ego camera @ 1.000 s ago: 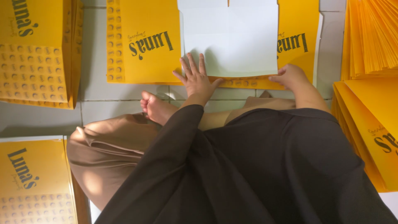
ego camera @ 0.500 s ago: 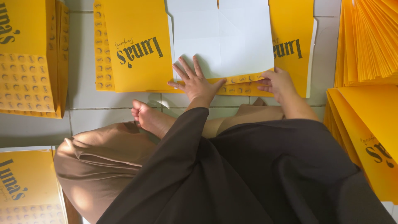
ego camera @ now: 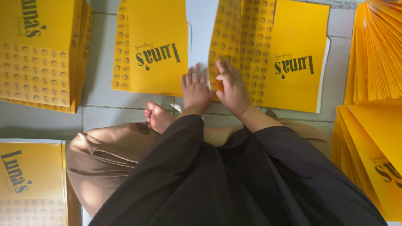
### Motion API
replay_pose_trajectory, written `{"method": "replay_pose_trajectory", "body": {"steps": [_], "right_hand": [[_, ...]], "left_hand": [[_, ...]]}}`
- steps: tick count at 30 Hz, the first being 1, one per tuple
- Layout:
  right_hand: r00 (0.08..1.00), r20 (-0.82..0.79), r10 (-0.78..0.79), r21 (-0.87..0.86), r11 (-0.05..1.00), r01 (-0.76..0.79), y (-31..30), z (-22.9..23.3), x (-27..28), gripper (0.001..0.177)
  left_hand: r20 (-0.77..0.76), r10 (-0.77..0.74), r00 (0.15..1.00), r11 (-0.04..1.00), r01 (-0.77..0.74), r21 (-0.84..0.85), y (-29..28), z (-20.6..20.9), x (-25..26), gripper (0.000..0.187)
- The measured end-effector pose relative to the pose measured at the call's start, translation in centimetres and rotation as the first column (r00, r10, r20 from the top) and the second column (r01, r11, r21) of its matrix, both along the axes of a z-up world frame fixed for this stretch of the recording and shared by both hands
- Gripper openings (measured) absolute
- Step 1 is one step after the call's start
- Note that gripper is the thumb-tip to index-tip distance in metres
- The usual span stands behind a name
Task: Folding flat cardboard sheets into boxes and stacking them on the floor
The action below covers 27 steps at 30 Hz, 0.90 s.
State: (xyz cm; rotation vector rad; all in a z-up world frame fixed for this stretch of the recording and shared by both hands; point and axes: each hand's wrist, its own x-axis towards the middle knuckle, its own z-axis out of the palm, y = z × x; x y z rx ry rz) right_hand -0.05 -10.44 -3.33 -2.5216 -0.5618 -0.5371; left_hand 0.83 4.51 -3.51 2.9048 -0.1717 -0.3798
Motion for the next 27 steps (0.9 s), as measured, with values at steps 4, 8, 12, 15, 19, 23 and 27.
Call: {"method": "replay_pose_trajectory", "body": {"steps": [4,8,12,15,19,23,27], "right_hand": [[0.993,-0.089,0.078,-0.248,0.964,-0.098,1.8,-1.3,-0.3,0.102],[0.994,0.044,0.099,-0.324,0.943,-0.079,3.9,-2.9,-0.2,0.076],[0.992,0.052,0.114,-0.386,0.918,-0.086,4.3,-6.1,0.3,0.064],[0.993,0.026,0.118,-0.409,0.907,-0.098,4.6,-6.5,0.2,0.062],[0.992,-0.029,0.121,-0.403,0.907,-0.123,5.2,-6.7,0.7,0.061],[0.974,-0.158,0.165,-0.395,0.893,-0.215,5.0,-4.8,0.6,0.064],[0.921,-0.379,0.086,-0.316,0.924,-0.216,2.9,-2.3,2.9,0.079]], "left_hand": [[0.452,-0.173,0.875,0.865,0.354,-0.355,8.2,-6.9,3.5,0.043],[-0.036,-0.041,0.999,0.999,0.04,-0.02,9.8,-3.1,4.0,0.088],[-0.119,0.029,0.992,0.999,-0.031,-0.015,9.7,-2.9,4.4,0.08],[-0.126,0.03,0.992,0.999,-0.034,-0.033,9.8,-2.8,4.1,0.07],[-0.124,0.031,0.992,0.997,-0.04,-0.071,9.7,-2.2,4.1,0.076],[-0.168,0.012,0.986,0.999,-0.018,-0.035,9.6,-1.1,3.9,0.092],[-0.173,-0.004,0.985,1.0,0.008,0.022,9.5,-1.2,4.1,0.097]]}}
